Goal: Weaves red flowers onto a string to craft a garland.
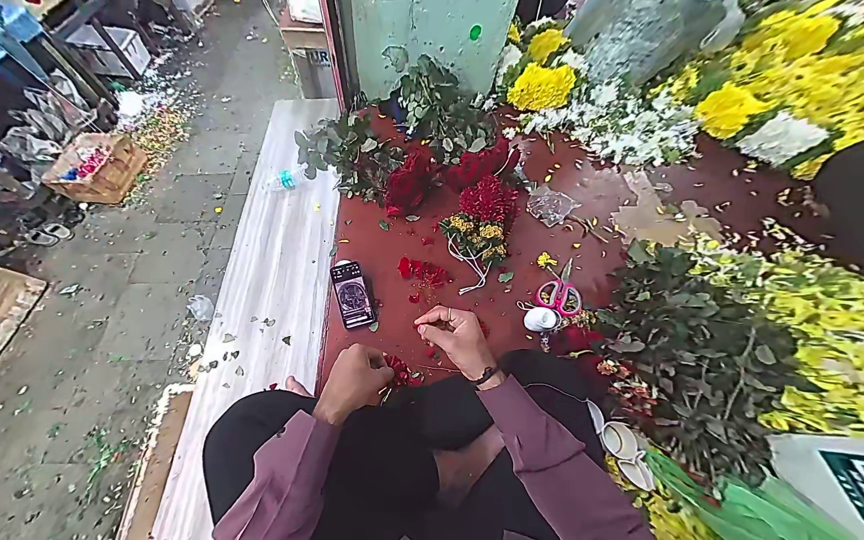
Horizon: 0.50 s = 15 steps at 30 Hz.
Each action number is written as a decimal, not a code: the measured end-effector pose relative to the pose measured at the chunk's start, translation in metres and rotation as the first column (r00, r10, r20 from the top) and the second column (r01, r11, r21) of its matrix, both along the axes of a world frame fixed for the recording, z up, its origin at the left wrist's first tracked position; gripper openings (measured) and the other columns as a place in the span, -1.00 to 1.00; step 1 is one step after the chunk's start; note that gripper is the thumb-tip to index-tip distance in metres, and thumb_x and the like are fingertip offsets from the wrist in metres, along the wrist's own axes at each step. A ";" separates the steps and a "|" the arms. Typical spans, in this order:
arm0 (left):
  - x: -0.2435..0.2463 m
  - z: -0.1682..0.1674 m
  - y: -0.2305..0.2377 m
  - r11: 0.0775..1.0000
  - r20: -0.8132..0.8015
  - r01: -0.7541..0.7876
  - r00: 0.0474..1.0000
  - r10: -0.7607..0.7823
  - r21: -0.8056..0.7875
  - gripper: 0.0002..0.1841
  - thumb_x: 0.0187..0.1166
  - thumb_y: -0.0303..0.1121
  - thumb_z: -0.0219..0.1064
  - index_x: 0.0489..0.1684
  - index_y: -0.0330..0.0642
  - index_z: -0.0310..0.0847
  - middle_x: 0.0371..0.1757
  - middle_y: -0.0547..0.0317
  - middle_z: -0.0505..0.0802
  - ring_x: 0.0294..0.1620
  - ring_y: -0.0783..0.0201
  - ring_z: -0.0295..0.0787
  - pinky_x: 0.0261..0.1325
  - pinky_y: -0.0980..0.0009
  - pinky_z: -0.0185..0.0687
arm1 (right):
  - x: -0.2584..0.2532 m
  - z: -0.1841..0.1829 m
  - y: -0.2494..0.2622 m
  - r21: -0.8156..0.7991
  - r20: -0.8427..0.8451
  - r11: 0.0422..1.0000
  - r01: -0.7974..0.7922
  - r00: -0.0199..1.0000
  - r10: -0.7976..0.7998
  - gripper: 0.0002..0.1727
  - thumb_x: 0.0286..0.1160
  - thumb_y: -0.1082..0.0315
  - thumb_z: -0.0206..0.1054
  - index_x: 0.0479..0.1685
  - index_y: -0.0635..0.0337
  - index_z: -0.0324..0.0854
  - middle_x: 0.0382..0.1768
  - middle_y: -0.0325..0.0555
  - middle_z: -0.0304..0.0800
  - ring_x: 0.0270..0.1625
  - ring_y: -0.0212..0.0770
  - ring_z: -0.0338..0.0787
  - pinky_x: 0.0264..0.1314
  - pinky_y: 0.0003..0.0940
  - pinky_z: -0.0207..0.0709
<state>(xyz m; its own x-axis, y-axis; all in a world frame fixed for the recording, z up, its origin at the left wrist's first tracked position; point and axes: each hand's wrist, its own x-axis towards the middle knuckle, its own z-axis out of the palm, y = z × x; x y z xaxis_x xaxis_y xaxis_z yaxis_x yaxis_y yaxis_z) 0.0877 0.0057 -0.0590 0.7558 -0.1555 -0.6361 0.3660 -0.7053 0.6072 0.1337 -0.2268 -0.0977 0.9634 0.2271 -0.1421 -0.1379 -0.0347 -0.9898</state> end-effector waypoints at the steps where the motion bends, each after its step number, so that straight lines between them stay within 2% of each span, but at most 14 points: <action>1: 0.000 0.000 0.001 1.000 0.008 -0.021 1.000 0.021 -0.001 -0.80 0.38 -0.11 0.46 -0.41 -0.01 0.85 -0.46 0.26 0.86 -0.41 0.26 0.80 -0.23 0.01 0.73 | -0.005 0.002 0.002 0.018 0.004 1.000 0.023 1.000 -0.023 -0.87 0.40 0.45 0.49 -0.16 0.28 0.84 -0.23 -0.05 0.91 -0.37 -0.22 0.83 -0.29 -0.31 0.77; 3: 0.000 0.000 0.001 0.997 0.019 -0.073 0.997 0.073 -0.017 -0.79 0.38 -0.09 0.47 -0.43 -0.02 0.84 -0.49 0.28 0.85 -0.43 0.28 0.78 -0.25 0.04 0.72 | -0.017 0.010 0.007 0.104 -0.030 0.992 0.077 0.997 -0.074 -0.77 0.26 0.53 0.51 -0.10 0.35 0.70 -0.26 0.04 0.85 -0.40 -0.14 0.80 -0.36 -0.27 0.75; 6: 0.000 0.001 0.001 0.986 0.011 -0.139 0.990 0.140 -0.091 -0.76 0.49 -0.09 0.43 -0.40 -0.04 0.85 -0.48 0.30 0.85 -0.45 0.34 0.75 -0.26 0.14 0.69 | -0.036 0.027 0.014 0.226 -0.138 0.971 0.078 0.989 -0.047 -0.37 0.16 0.61 0.51 0.32 0.42 0.41 -0.27 0.14 0.85 -0.40 -0.08 0.82 -0.43 -0.27 0.70; 8: 0.000 0.003 0.000 0.966 -0.009 -0.181 0.983 0.183 -0.187 -0.78 0.58 -0.18 0.37 -0.32 -0.08 0.87 -0.47 0.31 0.84 -0.50 0.39 0.69 -0.33 0.30 0.63 | -0.046 0.029 0.019 0.241 -0.201 0.967 0.078 0.979 -0.028 -0.23 0.15 0.61 0.53 0.50 0.42 0.32 -0.29 0.16 0.86 -0.44 -0.08 0.81 -0.49 -0.29 0.68; 10: -0.001 0.008 -0.003 0.934 -0.046 -0.224 0.975 0.220 -0.278 -0.81 0.61 -0.27 0.35 -0.19 -0.13 0.88 -0.44 0.29 0.85 -0.49 0.41 0.70 -0.35 0.40 0.63 | -0.053 0.028 0.024 0.201 -0.272 0.975 0.091 0.962 -0.033 -0.17 0.15 0.58 0.58 0.54 0.41 0.30 -0.30 0.13 0.86 -0.51 -0.10 0.78 -0.58 -0.32 0.65; 12: -0.001 0.012 -0.005 0.917 -0.049 -0.226 0.974 0.222 -0.328 -0.83 0.54 -0.33 0.37 -0.16 -0.14 0.88 -0.41 0.27 0.87 -0.46 0.40 0.72 -0.33 0.40 0.64 | -0.054 0.022 0.027 0.129 -0.310 0.987 0.099 0.949 -0.055 -0.14 0.12 0.53 0.63 0.56 0.37 0.33 -0.31 0.08 0.87 -0.56 -0.12 0.77 -0.65 -0.32 0.64; 15: 0.000 0.013 -0.006 0.923 -0.029 -0.183 0.983 0.184 -0.338 -0.82 0.49 -0.26 0.49 -0.13 -0.12 0.89 -0.35 0.27 0.91 -0.40 0.39 0.79 -0.26 0.37 0.72 | -0.051 0.013 0.026 0.041 -0.314 0.995 0.092 0.946 -0.074 -0.14 0.07 0.46 0.69 0.52 0.32 0.39 -0.34 0.02 0.88 -0.60 -0.15 0.76 -0.69 -0.33 0.62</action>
